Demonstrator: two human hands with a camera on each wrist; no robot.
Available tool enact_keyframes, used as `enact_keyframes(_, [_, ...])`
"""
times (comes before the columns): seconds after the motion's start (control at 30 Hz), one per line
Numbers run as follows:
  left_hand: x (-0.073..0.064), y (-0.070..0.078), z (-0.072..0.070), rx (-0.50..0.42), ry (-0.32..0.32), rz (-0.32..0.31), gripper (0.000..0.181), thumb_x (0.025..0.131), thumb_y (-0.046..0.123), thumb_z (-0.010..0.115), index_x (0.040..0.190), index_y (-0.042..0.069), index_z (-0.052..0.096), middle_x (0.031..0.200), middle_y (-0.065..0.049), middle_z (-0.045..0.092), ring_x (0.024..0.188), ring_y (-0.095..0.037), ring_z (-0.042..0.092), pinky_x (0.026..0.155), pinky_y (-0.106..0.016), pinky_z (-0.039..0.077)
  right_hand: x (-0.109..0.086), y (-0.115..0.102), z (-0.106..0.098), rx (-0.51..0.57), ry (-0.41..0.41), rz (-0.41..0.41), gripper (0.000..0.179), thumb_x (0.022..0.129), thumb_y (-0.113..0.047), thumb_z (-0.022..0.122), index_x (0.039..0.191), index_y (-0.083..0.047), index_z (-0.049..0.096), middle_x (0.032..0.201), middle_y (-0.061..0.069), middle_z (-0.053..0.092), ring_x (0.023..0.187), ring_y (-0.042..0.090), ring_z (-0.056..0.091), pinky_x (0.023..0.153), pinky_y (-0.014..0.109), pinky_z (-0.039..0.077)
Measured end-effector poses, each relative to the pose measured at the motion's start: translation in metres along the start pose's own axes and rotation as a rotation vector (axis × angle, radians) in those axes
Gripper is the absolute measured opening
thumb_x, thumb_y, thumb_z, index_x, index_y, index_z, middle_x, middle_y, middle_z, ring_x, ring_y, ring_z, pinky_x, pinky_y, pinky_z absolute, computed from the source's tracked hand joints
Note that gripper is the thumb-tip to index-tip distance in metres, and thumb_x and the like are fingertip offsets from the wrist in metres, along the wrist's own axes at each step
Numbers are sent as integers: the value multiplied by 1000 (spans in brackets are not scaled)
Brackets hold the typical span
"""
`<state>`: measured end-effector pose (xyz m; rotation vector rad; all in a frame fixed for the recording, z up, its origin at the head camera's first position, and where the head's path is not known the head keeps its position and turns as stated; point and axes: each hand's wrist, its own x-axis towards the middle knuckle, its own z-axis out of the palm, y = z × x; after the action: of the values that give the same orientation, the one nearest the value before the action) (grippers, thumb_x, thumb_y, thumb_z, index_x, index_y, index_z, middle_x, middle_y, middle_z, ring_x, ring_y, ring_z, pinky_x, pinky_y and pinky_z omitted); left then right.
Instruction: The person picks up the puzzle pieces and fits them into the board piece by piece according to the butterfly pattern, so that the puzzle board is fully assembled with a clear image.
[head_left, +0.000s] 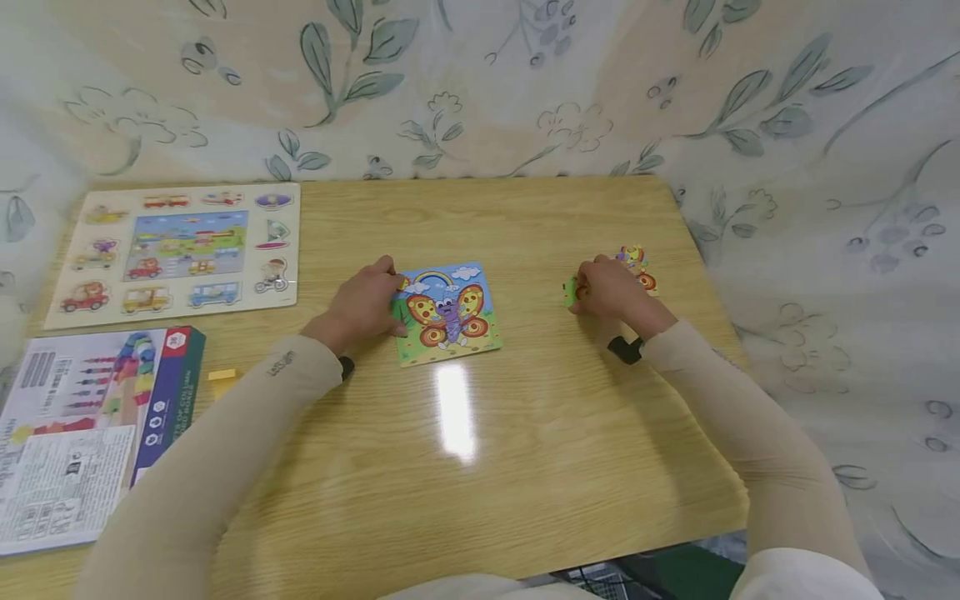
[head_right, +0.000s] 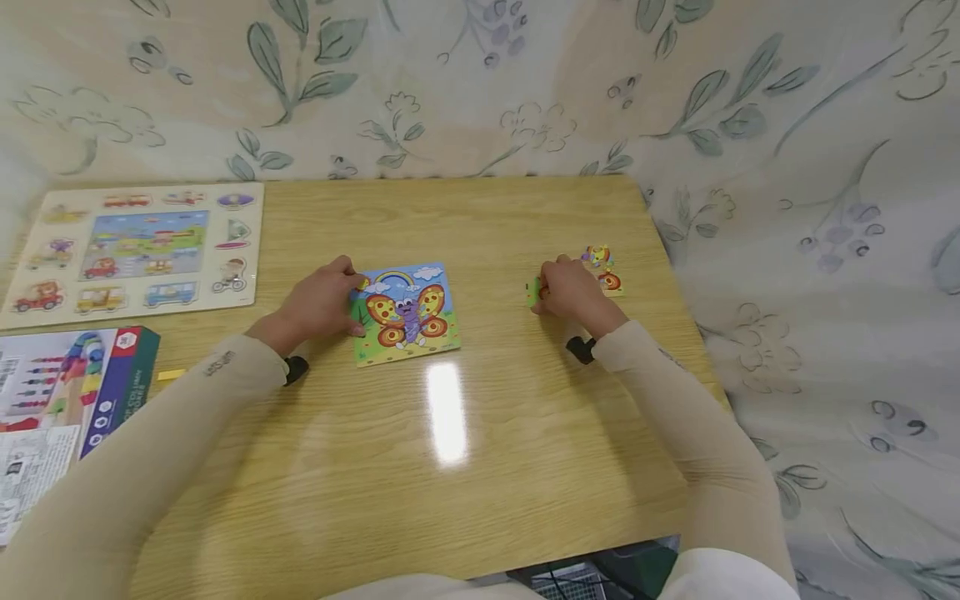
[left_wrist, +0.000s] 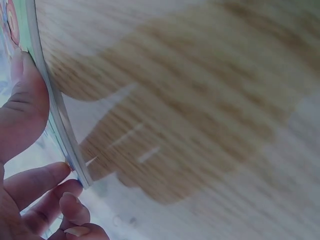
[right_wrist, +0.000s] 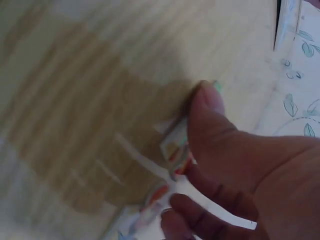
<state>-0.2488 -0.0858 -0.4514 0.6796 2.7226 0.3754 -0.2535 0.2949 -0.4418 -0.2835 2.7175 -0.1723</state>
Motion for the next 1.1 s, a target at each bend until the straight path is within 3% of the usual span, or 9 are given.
enact_keyframes(0.17, [3,3,0,7,-12,-15,82,69,36,86,134,-3,52,116,-11,44,102,-28,52,86,-41,50,1,-2,2,57,48,-22,39,82,-25,77,103,1,56,103,19,57,92,32,55,79,45,47])
enact_keyframes(0.4, [2,4,0,2,-10,-29,80,69,35,86,132,-2,54,116,-10,44,102,-28,51,84,-41,51,10,-17,1,235,153,-71,24,88,-20,70,94,-5,53,89,11,59,76,25,51,69,37,41])
enact_keyframes(0.67, [0,5,-3,3,-7,-35,78,69,34,87,130,-2,55,116,-11,45,101,-28,51,85,-41,51,13,-45,-9,432,206,-147,11,93,-12,60,100,-6,55,92,12,60,82,27,62,72,37,46])
enact_keyframes(0.77, [1,5,-3,5,-5,-36,79,68,35,87,130,-2,55,116,-10,45,101,-28,51,86,-41,50,12,-65,-10,567,181,-204,13,92,-11,63,101,-5,57,90,11,59,79,25,65,68,35,50])
enact_keyframes(0.9, [1,3,-1,21,-3,-36,80,68,36,86,131,-1,55,115,-11,45,101,-28,51,88,-41,50,12,-105,-1,716,73,-316,12,89,-7,66,99,-3,59,87,11,61,77,22,64,64,34,53])
enact_keyframes(1.03, [1,0,0,15,4,-24,79,68,37,87,130,-1,56,114,-10,46,101,-28,52,87,-40,50,16,-146,18,763,-68,-400,10,87,-8,68,94,-4,61,80,8,64,68,20,64,61,30,53])
enact_keyframes(1.1, [1,1,0,10,5,-12,78,68,37,87,129,0,57,114,-9,46,100,-28,54,85,-40,50,19,-160,28,758,-112,-404,12,86,-10,70,91,-6,60,76,6,66,64,19,65,60,29,53])
